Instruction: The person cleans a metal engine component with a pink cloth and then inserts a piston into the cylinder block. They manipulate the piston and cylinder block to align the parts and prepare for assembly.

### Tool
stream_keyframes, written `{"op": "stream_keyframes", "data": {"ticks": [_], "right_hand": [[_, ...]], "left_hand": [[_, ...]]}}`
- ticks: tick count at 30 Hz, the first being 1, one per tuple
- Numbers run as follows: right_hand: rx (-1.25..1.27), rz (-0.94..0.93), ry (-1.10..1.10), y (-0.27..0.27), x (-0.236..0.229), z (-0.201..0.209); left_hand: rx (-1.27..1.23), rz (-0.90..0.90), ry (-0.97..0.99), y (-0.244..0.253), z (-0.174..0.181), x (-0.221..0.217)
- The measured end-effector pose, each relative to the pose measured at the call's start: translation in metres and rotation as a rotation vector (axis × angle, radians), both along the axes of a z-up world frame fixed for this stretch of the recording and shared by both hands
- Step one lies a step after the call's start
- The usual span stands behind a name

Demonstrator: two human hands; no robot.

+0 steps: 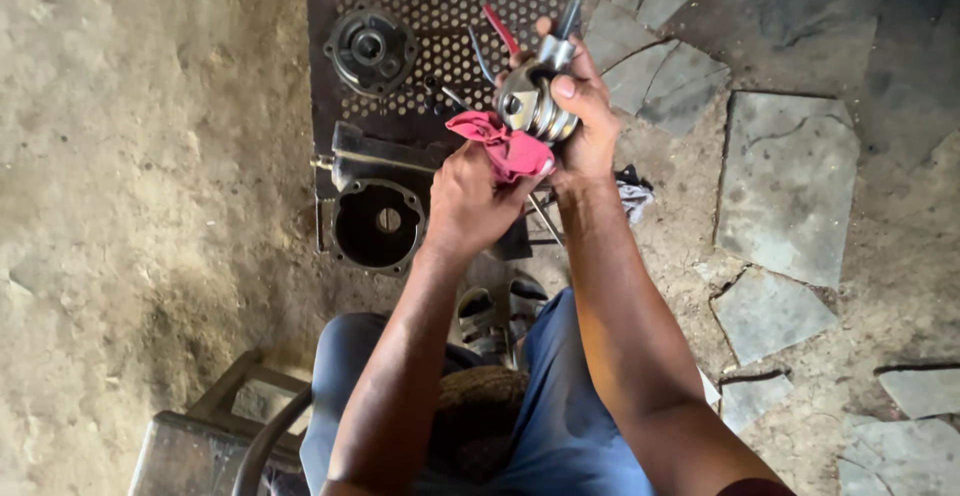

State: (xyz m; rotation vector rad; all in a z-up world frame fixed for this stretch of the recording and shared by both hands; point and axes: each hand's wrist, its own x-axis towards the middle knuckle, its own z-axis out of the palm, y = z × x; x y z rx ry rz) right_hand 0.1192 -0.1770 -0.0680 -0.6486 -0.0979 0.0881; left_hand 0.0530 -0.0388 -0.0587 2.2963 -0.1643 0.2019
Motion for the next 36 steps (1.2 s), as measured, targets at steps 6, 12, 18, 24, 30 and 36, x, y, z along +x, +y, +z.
{"op": "stream_keyframes", "data": {"ticks": [6, 12, 18, 24, 30, 36], "right_hand": [[0.058, 0.118, 0.006, -0.004, -0.005, 0.005], [0.043, 0.213, 0.001, 0.000, -0.009, 0.007], [0.086, 0.296, 0.028, 0.000, -0.009, 0.009], [0.178, 0.255, 0.041, 0.006, -0.004, 0.001], [0.219, 0.128, 0.106, -0.006, 0.002, 0.003], [0.204, -0.022, 0.291, -0.028, 0.010, -0.003]], "left_hand": [[-0.326, -0.290, 0.139, 0.020, -0.001, 0.005], [-0.823, -0.119, 0.778, 0.029, -0.011, 0.005], [-1.293, -0.096, 0.775, 0.031, -0.030, -0.009], [-1.780, -0.194, 0.827, 0.019, -0.059, -0.021], [-1.710, -0.200, 0.821, 0.010, -0.080, -0.040], [-1.078, 0.192, 0.711, 0.039, -0.005, -0.093]]}}
